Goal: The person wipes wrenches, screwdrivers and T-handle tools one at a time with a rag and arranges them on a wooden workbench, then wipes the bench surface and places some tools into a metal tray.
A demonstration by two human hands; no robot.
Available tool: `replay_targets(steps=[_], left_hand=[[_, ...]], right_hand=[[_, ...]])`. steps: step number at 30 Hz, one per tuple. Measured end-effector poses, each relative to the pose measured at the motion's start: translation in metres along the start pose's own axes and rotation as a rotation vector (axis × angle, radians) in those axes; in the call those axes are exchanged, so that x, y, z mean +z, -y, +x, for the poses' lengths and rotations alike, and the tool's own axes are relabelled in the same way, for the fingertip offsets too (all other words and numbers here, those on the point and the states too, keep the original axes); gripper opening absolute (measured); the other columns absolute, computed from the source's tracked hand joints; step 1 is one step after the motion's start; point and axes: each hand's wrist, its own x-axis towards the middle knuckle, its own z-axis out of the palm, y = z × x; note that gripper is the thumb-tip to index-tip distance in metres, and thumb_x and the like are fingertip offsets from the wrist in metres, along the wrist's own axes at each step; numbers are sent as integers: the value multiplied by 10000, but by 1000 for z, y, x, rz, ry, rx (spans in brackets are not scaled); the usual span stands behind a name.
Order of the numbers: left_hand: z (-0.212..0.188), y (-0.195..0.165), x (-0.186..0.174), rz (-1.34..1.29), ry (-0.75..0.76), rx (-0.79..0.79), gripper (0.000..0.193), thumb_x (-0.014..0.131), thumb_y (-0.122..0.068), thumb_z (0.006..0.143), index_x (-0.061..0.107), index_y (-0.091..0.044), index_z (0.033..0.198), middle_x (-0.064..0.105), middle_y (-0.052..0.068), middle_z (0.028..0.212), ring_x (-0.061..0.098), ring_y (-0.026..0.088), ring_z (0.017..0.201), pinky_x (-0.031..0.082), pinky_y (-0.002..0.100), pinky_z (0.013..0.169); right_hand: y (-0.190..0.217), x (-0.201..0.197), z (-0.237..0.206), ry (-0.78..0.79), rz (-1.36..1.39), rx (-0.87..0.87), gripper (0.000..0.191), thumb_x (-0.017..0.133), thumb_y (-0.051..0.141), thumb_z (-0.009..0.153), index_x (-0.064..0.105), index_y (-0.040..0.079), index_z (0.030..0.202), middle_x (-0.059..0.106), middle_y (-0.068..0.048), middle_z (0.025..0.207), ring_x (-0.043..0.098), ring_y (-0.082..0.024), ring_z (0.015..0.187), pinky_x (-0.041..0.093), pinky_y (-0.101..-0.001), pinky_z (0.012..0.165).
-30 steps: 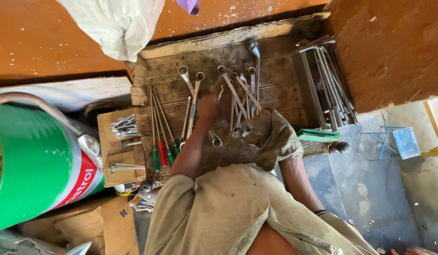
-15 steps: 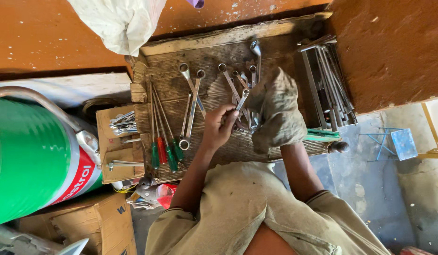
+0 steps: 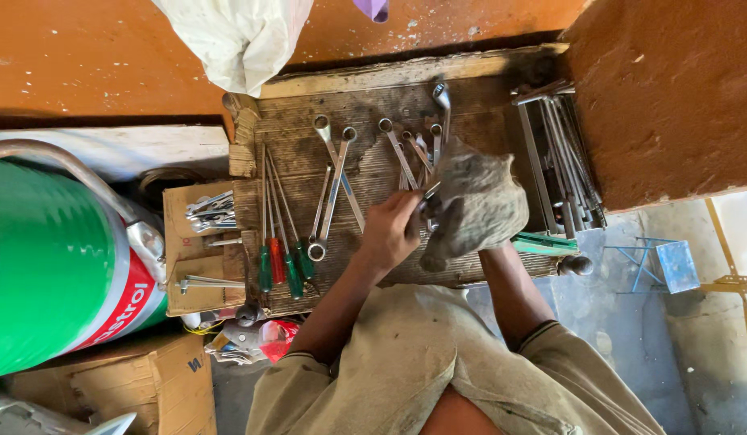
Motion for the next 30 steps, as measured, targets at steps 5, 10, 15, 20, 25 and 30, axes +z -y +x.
replay_targets(steps=[5,10,15,20,25,30], left_hand=[[2,12,3,118,133,-24,268,649,68,840,660,-22,1093,735,148,972,701,230,660,551,327,529],[1,26,10,-630,208,-367,68,614,-15,1032,673,-15,1066,665,70,759,598,116,609,466,272,543],[8,32,3,-1563,430,-782,169,608,-93,1076,698,46,1043,611,45,713,472,50,499,368,226,445],[11,17,7,-842,289,-564,199,573,-160,1074,664,16,1049,670,62,775,553,69,573,433,245,498],[10,14,8,-960,223,-673,218,592,-167,1066,693,24,1101,701,67,809,554,62,563,429,232,483],[6,19,10,-1008,162,-749,220,585,-147,1067,700,31,1128,703,75,805,551,66,531,405,224,457]], right_hand=[[-7,-5,-3,-29,188,24,305,692,217,916,610,37,1148,675,-99,919,671,-193,807,581,-326,805],[-4,-10,-4,-23,435,8,270,666,206,943,610,30,1140,666,-106,896,664,-195,777,579,-326,760],[5,-9,-4,-9,457,11,238,639,194,970,611,23,1132,658,-113,873,657,-197,746,578,-325,716],[19,-5,-5,-71,458,43,210,612,183,997,611,16,1125,649,-120,850,651,-199,716,576,-325,672],[29,1,-10,-77,725,-18,189,585,172,1025,611,9,1117,641,-127,827,644,-200,685,575,-325,628],[18,17,-12,34,1273,-42,177,558,161,1052,611,2,1109,632,-133,804,638,-202,655,573,-325,584]])
